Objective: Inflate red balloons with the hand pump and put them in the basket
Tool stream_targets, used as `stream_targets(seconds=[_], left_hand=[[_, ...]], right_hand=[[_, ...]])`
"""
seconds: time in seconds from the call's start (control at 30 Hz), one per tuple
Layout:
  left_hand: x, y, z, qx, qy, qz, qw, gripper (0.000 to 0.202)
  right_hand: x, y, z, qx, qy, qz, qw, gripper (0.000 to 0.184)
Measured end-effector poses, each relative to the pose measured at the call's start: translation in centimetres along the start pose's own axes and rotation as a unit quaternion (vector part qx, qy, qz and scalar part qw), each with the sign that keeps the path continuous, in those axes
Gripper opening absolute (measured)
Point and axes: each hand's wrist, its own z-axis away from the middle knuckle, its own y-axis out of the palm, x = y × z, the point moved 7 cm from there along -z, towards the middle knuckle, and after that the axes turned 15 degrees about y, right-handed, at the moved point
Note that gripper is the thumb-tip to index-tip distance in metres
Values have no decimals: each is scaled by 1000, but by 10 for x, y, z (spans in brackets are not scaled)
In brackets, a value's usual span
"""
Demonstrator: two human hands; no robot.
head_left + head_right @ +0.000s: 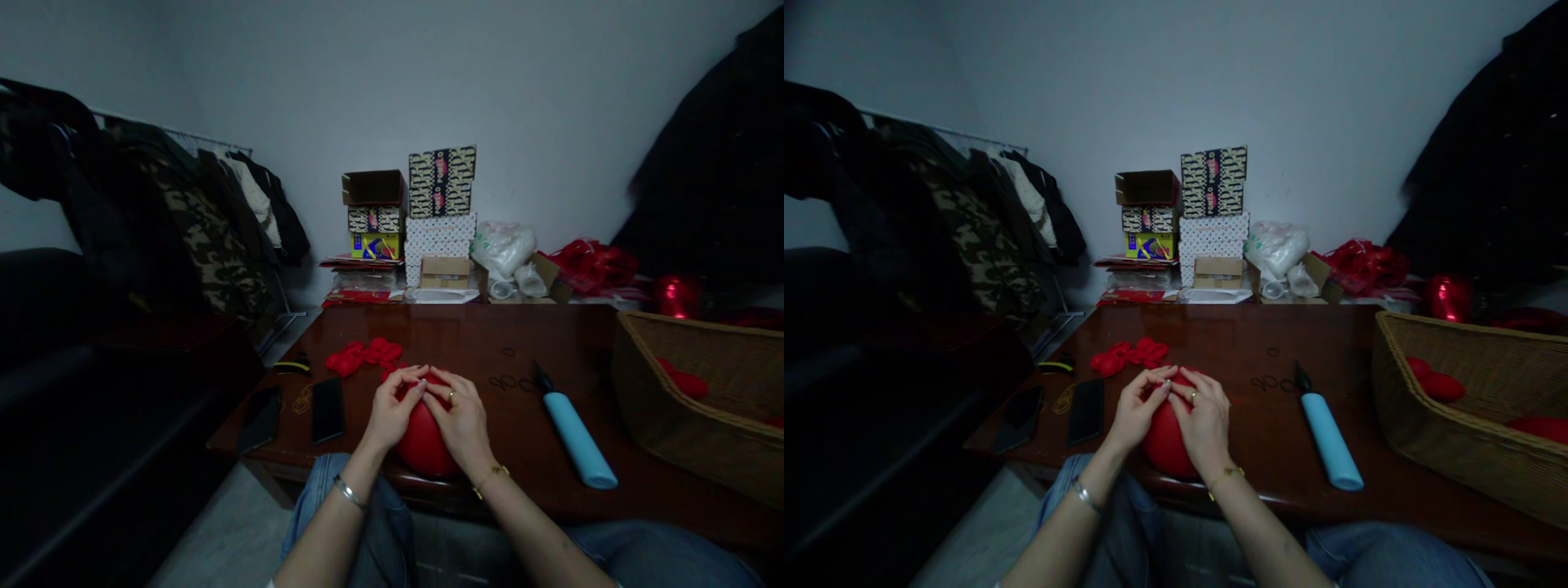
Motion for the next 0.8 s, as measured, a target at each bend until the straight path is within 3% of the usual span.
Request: stream_targets(seconds=[0.2,0.4,0.5,0.67,0.8], left_hand=[[11,-2,6,-53,-20,22,998,14],[4,3,6,-20,-3,-46,999,14],[0,6,4,-1,-2,-60,998,15],[4,2,4,-20,-11,-56,998,15],[6,1,4,-29,-13,-49,998,15]], right_hand=[[-10,-1,-4,9,77,-121,990,16],[-24,8,-5,45,194,-291,936,19],[-27,9,-7,42,218,-332,917,23],[-31,5,-12,43,216,-307,926,34],[-28,2,-11,60,181,-254,948,25]])
